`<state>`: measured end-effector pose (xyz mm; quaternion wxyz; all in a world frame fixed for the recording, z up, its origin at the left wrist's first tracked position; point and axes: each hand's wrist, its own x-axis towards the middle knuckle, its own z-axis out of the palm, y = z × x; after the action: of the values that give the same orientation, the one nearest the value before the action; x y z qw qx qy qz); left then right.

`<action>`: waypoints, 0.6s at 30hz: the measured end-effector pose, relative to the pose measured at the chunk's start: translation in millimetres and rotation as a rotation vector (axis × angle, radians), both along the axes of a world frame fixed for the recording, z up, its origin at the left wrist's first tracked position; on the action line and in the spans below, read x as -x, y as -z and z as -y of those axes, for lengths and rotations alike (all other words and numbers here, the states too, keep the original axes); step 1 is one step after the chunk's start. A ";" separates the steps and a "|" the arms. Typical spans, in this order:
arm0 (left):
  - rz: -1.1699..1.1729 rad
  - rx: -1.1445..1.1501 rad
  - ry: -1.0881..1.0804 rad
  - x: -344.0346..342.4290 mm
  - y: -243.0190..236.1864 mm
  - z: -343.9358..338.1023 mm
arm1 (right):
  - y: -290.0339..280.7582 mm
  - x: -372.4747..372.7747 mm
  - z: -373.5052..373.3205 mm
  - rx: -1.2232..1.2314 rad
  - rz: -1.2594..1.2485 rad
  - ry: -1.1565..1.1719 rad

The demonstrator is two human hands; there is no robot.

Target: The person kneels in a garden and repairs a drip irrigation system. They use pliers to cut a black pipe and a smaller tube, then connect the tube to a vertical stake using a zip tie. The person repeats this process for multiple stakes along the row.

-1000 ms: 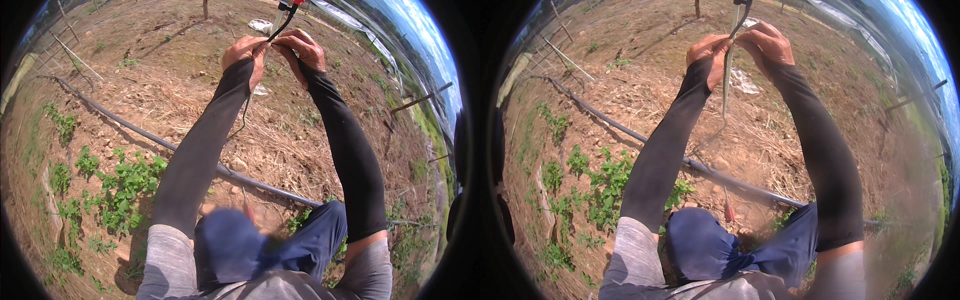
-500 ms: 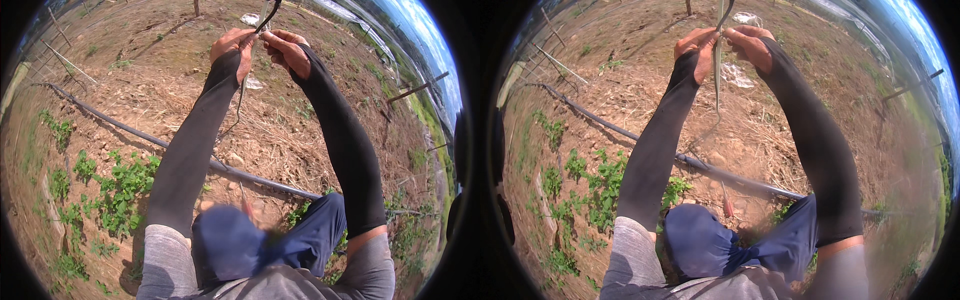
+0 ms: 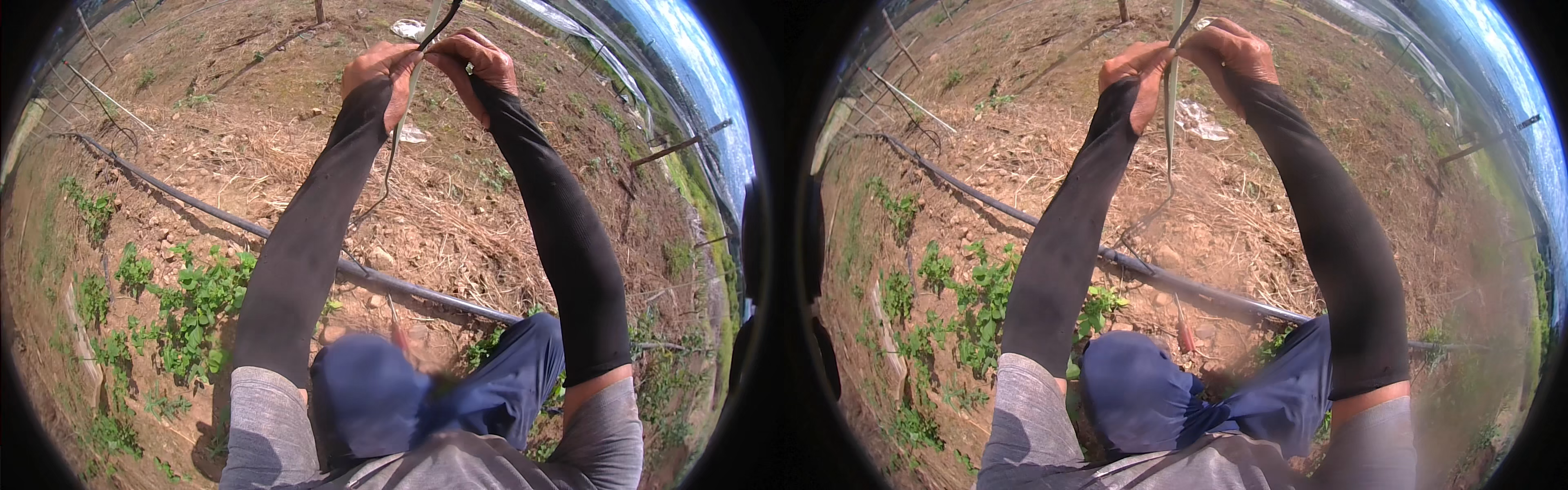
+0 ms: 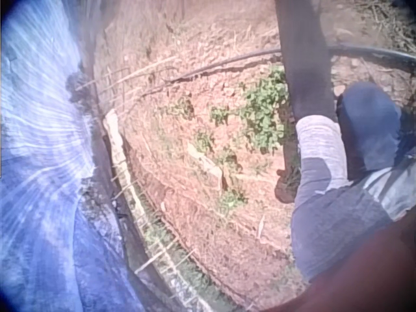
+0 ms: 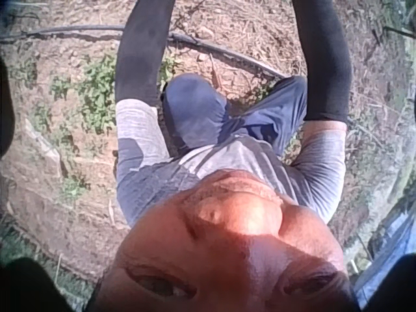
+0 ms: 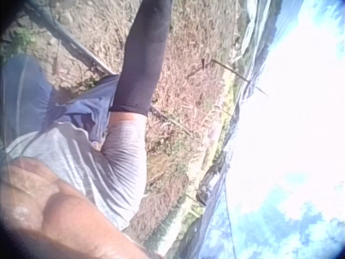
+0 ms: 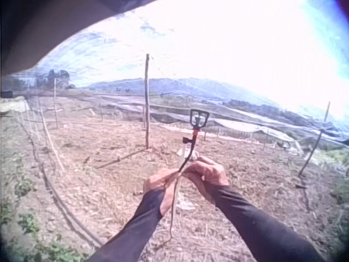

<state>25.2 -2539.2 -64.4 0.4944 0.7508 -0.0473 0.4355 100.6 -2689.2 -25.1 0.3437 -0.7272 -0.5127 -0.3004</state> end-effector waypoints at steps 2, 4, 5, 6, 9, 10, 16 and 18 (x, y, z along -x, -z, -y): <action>-0.018 0.028 0.019 1.0 0.3 -1.6 | -0.3 -1.4 -0.6 0.053 -0.264 -0.023; -0.034 0.039 0.037 4.0 -0.6 -2.4 | -2.8 -8.4 3.6 0.123 -0.652 -0.086; -0.032 0.022 0.030 4.7 -0.3 -2.7 | -2.1 -10.1 4.5 0.096 -0.865 -0.171; -0.030 0.003 0.022 5.2 0.0 -3.4 | -0.6 -11.5 4.9 0.066 -1.078 -0.260; -0.035 0.012 0.037 3.5 0.6 -1.2 | 1.5 -12.6 8.7 -0.069 -1.457 -0.456; -0.037 0.018 0.042 2.8 -0.3 -2.0 | 2.4 2.8 5.5 -0.138 -1.364 -0.362; -0.020 0.029 0.081 -4.5 6.0 -4.9 | 13.6 6.4 2.4 -0.214 -0.269 -0.167; -0.002 0.006 0.074 -5.4 9.7 -8.3 | 7.1 8.6 -0.3 -0.159 -0.019 -0.107</action>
<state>30.7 -2531.0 -74.1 0.5126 0.7474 -0.0731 0.4163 92.0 -2688.9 -32.1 0.4205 -0.6721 -0.5220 -0.3145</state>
